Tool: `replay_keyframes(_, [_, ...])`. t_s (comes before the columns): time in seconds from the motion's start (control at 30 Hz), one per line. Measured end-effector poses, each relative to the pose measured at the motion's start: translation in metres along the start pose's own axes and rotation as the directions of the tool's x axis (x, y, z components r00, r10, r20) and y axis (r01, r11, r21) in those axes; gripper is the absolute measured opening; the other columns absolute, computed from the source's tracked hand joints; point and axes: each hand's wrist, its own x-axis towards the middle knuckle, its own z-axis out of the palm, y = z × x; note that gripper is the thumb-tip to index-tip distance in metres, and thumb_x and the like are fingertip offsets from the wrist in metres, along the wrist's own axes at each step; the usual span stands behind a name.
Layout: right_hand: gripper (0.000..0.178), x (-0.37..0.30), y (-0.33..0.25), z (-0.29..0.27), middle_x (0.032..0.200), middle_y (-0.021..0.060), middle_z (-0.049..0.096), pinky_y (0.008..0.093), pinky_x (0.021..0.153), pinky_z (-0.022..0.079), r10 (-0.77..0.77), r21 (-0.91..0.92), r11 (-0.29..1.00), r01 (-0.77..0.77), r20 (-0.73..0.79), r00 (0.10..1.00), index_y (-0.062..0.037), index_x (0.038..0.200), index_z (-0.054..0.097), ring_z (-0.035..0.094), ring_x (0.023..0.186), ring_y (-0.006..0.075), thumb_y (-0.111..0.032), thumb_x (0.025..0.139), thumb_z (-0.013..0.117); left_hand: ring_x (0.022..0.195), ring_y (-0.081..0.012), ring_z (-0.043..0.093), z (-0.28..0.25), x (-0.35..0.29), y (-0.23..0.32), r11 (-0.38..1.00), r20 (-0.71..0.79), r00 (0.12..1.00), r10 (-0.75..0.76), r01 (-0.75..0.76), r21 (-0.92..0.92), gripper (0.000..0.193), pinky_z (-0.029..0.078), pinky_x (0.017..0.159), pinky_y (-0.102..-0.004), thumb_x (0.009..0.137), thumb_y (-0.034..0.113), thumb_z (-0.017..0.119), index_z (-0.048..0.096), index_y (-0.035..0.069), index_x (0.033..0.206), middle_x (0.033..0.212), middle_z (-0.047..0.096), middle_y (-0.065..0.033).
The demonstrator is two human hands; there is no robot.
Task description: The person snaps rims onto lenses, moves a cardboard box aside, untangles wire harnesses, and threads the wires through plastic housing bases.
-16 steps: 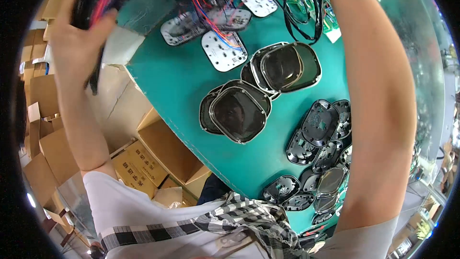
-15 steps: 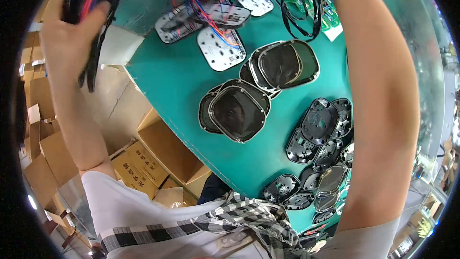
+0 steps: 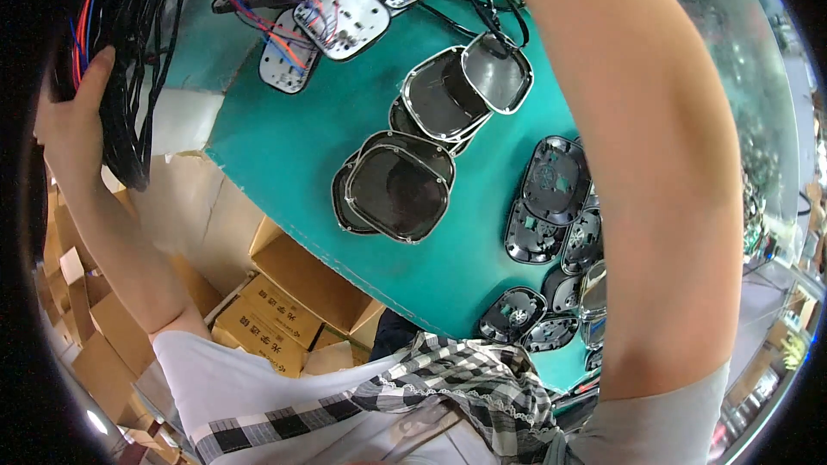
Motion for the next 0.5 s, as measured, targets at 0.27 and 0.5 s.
replay_keyframes(0.27, [0.021, -0.047, 0.018, 0.061, 0.087, 0.0259, 0.060, 0.0451, 0.076, 0.047, 0.030, 0.039, 0.999, -0.031, 0.005, 1.000, -0.0032, 0.089, 0.065, 0.057, 0.087, 0.0425, -0.001, 0.069, 0.058, 0.094, -0.0212, 0.063, 0.061, -0.055, 0.005, 0.996, 0.201, 0.976, -0.087, 0.092, -0.014, 0.058, 0.048, 0.083, -0.0321, 0.070, 0.016, 0.069, 0.053, 0.007, 0.125, 0.105, 0.065, -0.0134])
replay_keyframes(0.5, [0.039, -0.070, 0.006, 0.057, 0.102, 0.0235, 0.057, 0.0426, 0.086, 0.045, 0.411, -0.252, 0.911, -0.327, 0.491, 0.768, -0.0081, 0.110, 0.061, 0.055, 0.100, 0.0406, -0.011, 0.071, 0.065, 0.089, -0.0358, 0.059, 0.127, -0.110, -0.007, 0.969, 0.142, 0.989, 0.033, -0.067, 0.238, 0.052, 0.047, 0.077, -0.0454, 0.068, 0.031, 0.069, 0.056, 0.010, 0.114, 0.096, 0.062, -0.0170])
